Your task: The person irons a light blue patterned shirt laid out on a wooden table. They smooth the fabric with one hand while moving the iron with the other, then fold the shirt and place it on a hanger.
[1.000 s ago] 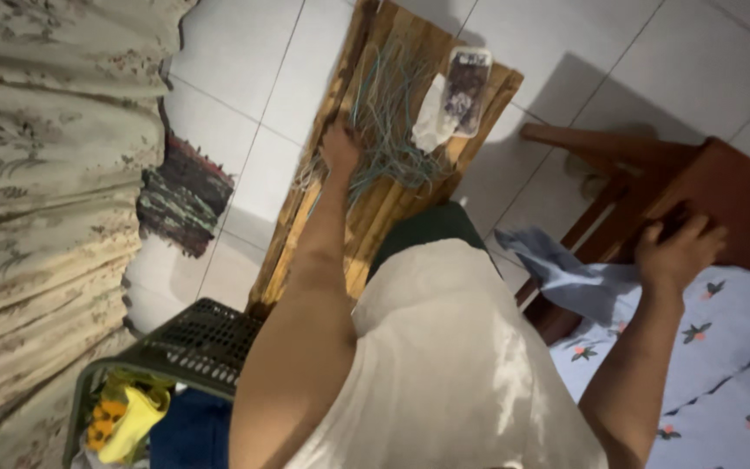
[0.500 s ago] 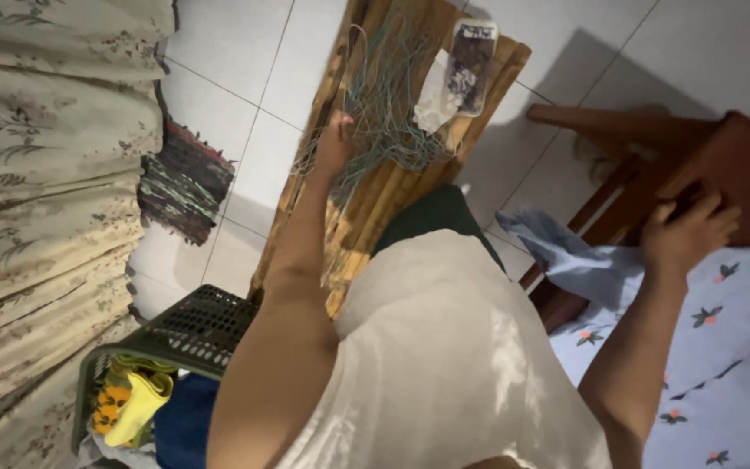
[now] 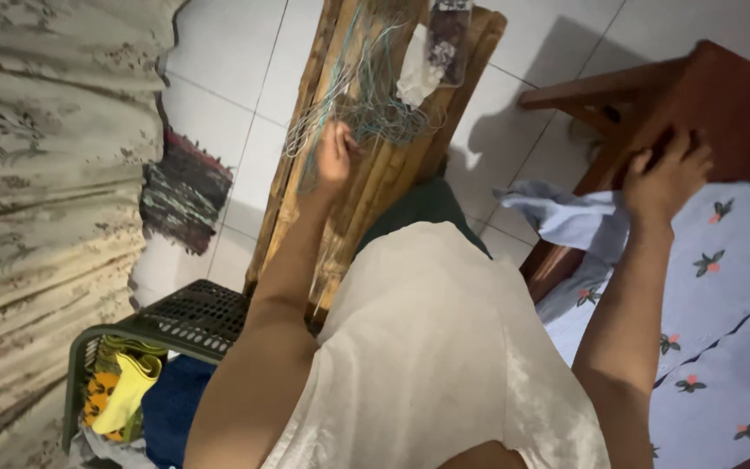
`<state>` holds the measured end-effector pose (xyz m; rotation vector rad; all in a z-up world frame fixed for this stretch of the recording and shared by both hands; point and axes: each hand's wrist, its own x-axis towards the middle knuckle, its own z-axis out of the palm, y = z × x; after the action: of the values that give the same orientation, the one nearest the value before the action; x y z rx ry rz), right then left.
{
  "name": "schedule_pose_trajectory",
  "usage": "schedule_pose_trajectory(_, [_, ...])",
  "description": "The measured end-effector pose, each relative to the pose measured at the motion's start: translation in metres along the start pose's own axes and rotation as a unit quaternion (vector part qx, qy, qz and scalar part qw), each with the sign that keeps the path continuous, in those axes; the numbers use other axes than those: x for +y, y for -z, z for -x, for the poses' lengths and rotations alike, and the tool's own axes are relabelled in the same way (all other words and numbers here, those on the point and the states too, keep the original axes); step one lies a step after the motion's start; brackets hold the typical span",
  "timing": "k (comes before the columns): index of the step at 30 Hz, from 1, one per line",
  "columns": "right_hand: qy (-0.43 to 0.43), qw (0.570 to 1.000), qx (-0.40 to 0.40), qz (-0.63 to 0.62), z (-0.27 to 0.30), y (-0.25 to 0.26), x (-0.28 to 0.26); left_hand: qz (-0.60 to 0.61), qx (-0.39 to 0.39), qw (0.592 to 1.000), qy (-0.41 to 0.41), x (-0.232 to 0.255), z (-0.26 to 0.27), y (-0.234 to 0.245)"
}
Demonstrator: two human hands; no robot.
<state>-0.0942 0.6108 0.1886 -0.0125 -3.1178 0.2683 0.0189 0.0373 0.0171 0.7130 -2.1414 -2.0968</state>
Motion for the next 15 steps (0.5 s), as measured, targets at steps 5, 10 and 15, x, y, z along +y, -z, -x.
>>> schedule_pose_trajectory(5, [-0.009, 0.996, -0.019, -0.092, 0.023, 0.022, -0.018, 0.179, 0.034, 0.982, -0.043, 0.030, 0.014, -0.021])
schedule_pose_trajectory(10, [-0.021, 0.992, -0.013, -0.120, 0.040, 0.027, -0.027, 0.065, -0.140, 0.983, -0.104, 0.069, -0.014, -0.018])
schedule_pose_trajectory(15, [-0.020, 0.990, -0.013, -0.136, 0.051, 0.028, -0.023, 0.037, -0.285, 0.951, -0.114, 0.086, -0.027, -0.044])
